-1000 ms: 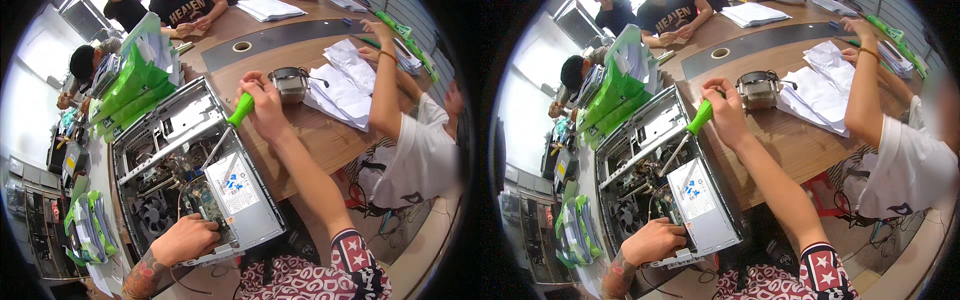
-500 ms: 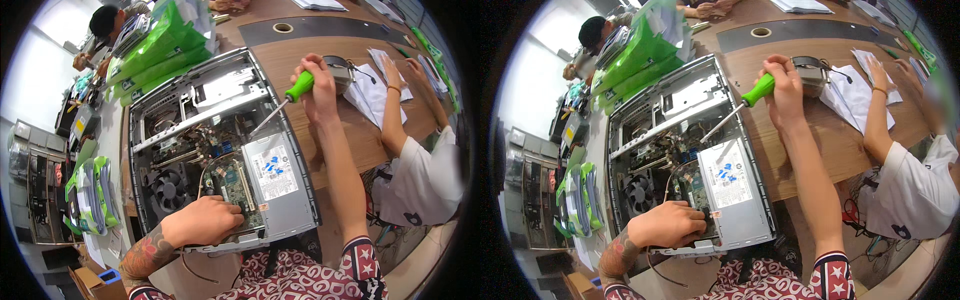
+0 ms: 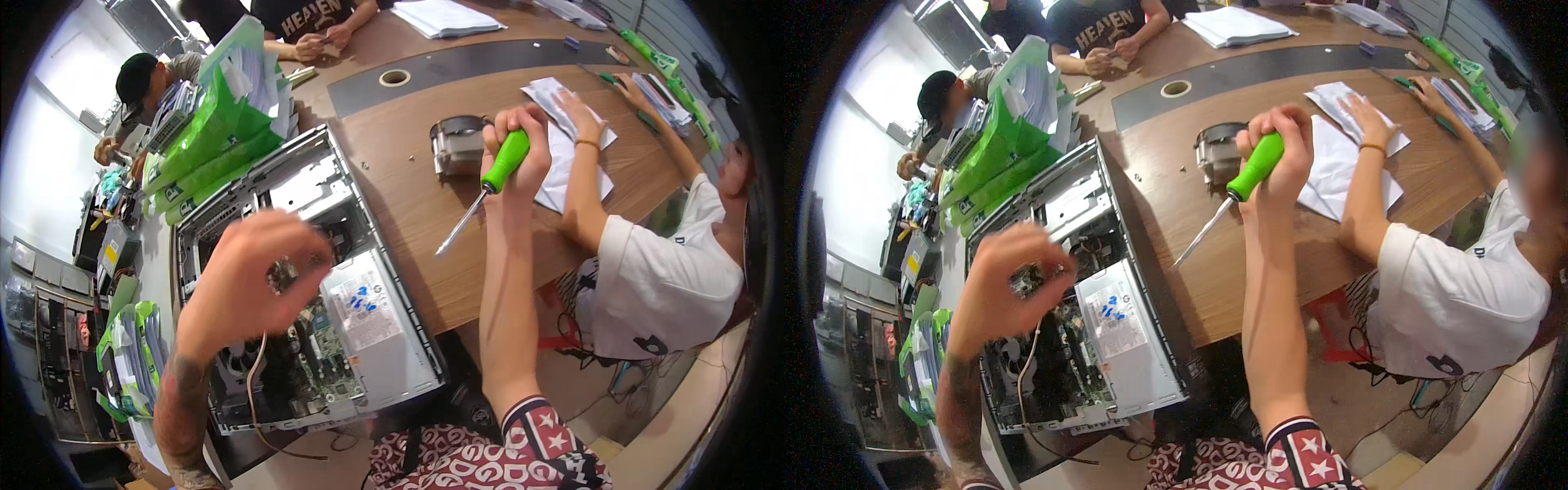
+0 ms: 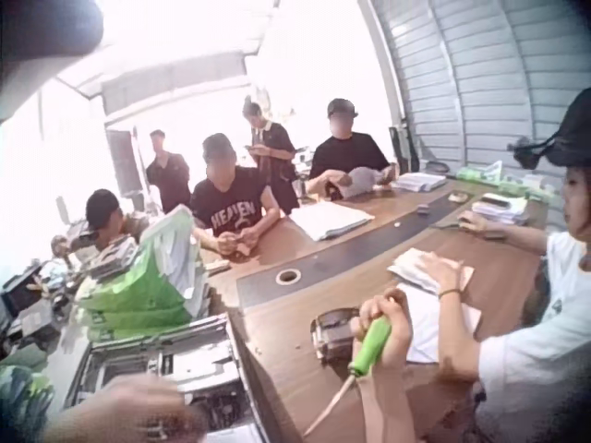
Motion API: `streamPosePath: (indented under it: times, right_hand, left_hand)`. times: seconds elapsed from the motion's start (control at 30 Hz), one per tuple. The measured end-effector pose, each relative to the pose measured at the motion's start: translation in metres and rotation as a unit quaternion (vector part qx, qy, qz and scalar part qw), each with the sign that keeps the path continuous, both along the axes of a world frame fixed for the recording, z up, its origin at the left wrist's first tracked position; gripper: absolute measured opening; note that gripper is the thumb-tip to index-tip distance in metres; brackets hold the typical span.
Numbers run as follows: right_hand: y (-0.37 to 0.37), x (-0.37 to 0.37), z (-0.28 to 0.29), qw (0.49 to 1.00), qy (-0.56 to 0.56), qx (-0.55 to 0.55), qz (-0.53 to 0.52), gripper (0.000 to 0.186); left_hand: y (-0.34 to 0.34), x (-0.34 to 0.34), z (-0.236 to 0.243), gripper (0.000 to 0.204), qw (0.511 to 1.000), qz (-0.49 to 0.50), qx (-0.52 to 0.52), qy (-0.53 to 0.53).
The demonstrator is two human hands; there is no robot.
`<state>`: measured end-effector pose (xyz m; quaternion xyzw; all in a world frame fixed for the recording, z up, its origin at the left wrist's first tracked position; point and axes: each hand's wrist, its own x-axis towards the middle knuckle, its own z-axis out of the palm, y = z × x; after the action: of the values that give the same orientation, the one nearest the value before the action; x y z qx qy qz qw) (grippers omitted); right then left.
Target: The person uses a screwdriver to secure components inside an open computer chassis on a table, handling screws and positioning a cooling fan.
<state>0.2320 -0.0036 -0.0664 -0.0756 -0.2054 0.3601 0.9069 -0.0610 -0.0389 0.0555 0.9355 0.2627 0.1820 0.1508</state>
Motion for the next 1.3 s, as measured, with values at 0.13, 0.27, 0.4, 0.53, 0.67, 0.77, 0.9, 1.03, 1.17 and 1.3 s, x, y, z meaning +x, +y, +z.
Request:
streamPosePath:
  times: [0.13,0.27,0.4,0.53,0.67,0.77,0.9,1.03,1.17,1.3]
  right_hand:
    - [0.007,-0.003,-0.003,0.997,0.02,-0.061,-0.05,0.007]
    - [0.001,-0.007,0.002,0.996,0.032,-0.073,-0.049,0.007]
    - [-0.002,-0.002,0.002,0.994,0.028,-0.087,-0.052,0.007]
    - [-0.003,0.002,0.0,0.997,0.027,-0.066,-0.023,0.007]
    - [0.002,-0.005,-0.001,0.998,0.027,-0.058,-0.007,0.007]
    - [-0.002,0.0,0.0,0.997,0.025,-0.071,-0.001,0.007]
    - [-0.002,0.016,-0.002,0.998,0.033,-0.06,-0.014,0.008]
    - [0.007,-0.005,-0.005,0.999,0.01,-0.052,-0.001,0.012]
    - [0.014,0.031,-0.026,0.998,-0.052,-0.012,0.04,0.014]
    - [0.003,0.059,-0.017,0.993,-0.054,0.087,0.061,0.013]
  left_hand:
    - [0.074,0.057,-0.031,0.01,0.986,-0.027,0.091,0.139]
    - [0.117,0.11,-0.046,0.015,0.949,0.036,0.084,0.302]
    - [0.132,0.142,-0.072,0.017,0.937,0.044,0.016,0.347]
    - [0.14,0.149,-0.085,0.025,0.934,0.018,-0.023,0.355]
    - [0.132,0.121,-0.07,0.028,0.949,-0.011,0.081,0.304]
    - [0.084,0.103,-0.015,0.016,0.971,-0.033,0.095,0.216]
    - [0.018,0.035,0.023,0.014,0.989,0.018,0.079,0.125]
    - [-0.027,-0.058,0.024,0.013,0.975,0.138,-0.071,0.159]
    - [-0.035,-0.089,-0.012,0.014,0.969,0.085,-0.112,0.203]
    - [-0.039,-0.083,-0.057,0.013,0.98,0.035,-0.04,0.193]
